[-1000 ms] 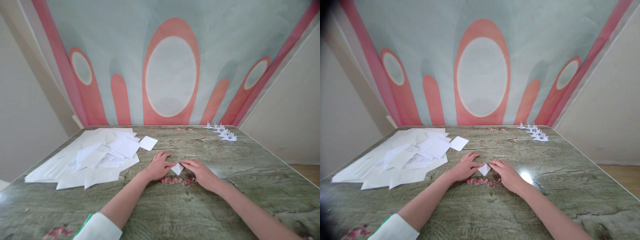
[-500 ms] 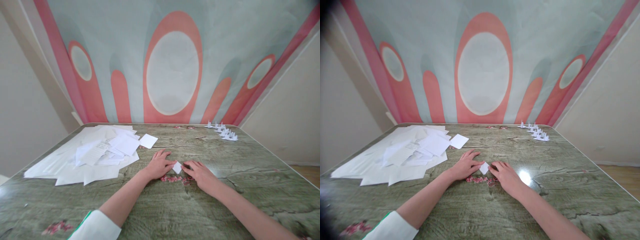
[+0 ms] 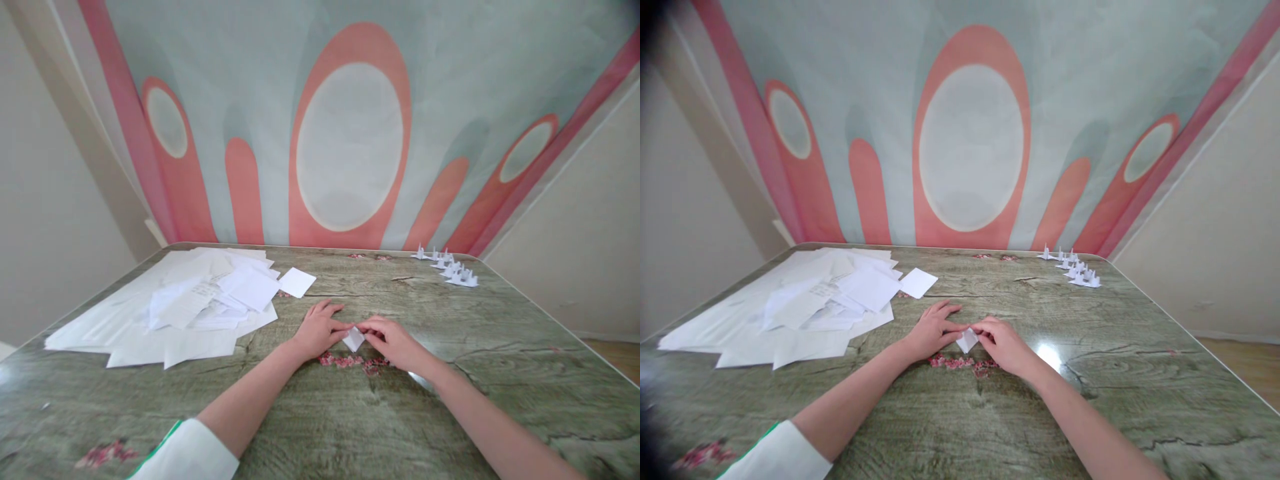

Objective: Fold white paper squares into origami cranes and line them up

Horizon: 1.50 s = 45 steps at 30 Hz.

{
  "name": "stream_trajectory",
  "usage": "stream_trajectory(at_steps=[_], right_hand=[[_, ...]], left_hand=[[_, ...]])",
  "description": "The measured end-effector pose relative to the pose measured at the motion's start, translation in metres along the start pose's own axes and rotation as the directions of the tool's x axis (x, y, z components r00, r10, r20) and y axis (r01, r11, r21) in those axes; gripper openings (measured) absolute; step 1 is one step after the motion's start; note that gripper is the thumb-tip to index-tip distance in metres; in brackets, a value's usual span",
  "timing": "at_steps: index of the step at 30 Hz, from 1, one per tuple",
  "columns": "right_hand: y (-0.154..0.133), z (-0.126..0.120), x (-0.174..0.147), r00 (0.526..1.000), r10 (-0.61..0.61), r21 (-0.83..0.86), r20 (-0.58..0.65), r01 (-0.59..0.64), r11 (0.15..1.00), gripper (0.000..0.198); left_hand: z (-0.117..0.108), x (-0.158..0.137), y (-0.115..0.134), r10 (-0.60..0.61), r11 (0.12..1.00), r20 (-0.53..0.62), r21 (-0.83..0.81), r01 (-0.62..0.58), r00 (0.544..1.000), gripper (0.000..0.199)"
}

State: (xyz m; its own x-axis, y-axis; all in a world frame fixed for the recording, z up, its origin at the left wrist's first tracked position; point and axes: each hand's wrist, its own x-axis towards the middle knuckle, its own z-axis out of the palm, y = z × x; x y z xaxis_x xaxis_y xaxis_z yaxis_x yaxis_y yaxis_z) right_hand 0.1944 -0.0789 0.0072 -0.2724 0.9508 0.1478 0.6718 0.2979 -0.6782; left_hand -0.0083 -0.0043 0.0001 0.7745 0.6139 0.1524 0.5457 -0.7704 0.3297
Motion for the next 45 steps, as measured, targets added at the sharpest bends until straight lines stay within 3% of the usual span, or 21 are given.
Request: stream_trajectory(at_steps=[7, 15, 20, 23, 26, 30, 40, 45], right_hand=[[0.005, -0.002, -0.006, 0.999, -0.025, 0.047, -0.032, 0.027, 0.999, 0.033], [0.018, 0.001, -0.005, 0.963, -0.258, -0.176, -0.072, 0.242, 0.954, 0.023], [0.024, -0.002, -0.007, 0.944, -0.326, -0.318, -0.046, 0.296, 0.901, 0.023], [0.025, -0.006, -0.008, 0.926, -0.376, -0.455, -0.03, 0.322, 0.83, 0.02], [0.022, -0.007, -0.009, 0.888, -0.456, -0.595, 0.056, 0.396, 0.699, 0.019], [0.017, -0.007, -0.009, 0.868, -0.479, -0.67, 0.129, 0.432, 0.603, 0.02], [0.019, 0.0, -0.011, 0.884, -0.453, -0.647, 0.114, 0.412, 0.641, 0.022], [0.017, 0.001, -0.011, 0.893, -0.444, -0.584, 0.07, 0.397, 0.708, 0.025]], left_hand=[[-0.003, -0.002, 0.004, 0.002, 0.996, 0.053, 0.087, -0.007, 0.999, 0.034], [-0.004, -0.001, 0.002, 0.018, 0.996, 0.08, 0.087, -0.025, 0.997, 0.034], [0.0, -0.002, 0.0, 0.041, 0.994, 0.052, 0.099, -0.046, 0.998, 0.035], [0.001, -0.002, 0.0, 0.045, 0.994, 0.04, 0.094, -0.048, 0.998, 0.036], [0.001, -0.002, 0.001, 0.049, 0.995, 0.02, 0.083, -0.051, 0.999, 0.036], [0.001, -0.002, 0.001, 0.049, 0.997, -0.007, 0.064, -0.048, 0.999, 0.034], [0.005, -0.001, -0.003, -0.004, 0.997, -0.13, -0.075, -0.006, 0.991, 0.025], [0.006, 0.0, -0.004, -0.008, 0.988, -0.178, -0.156, -0.02, 0.984, 0.015]])
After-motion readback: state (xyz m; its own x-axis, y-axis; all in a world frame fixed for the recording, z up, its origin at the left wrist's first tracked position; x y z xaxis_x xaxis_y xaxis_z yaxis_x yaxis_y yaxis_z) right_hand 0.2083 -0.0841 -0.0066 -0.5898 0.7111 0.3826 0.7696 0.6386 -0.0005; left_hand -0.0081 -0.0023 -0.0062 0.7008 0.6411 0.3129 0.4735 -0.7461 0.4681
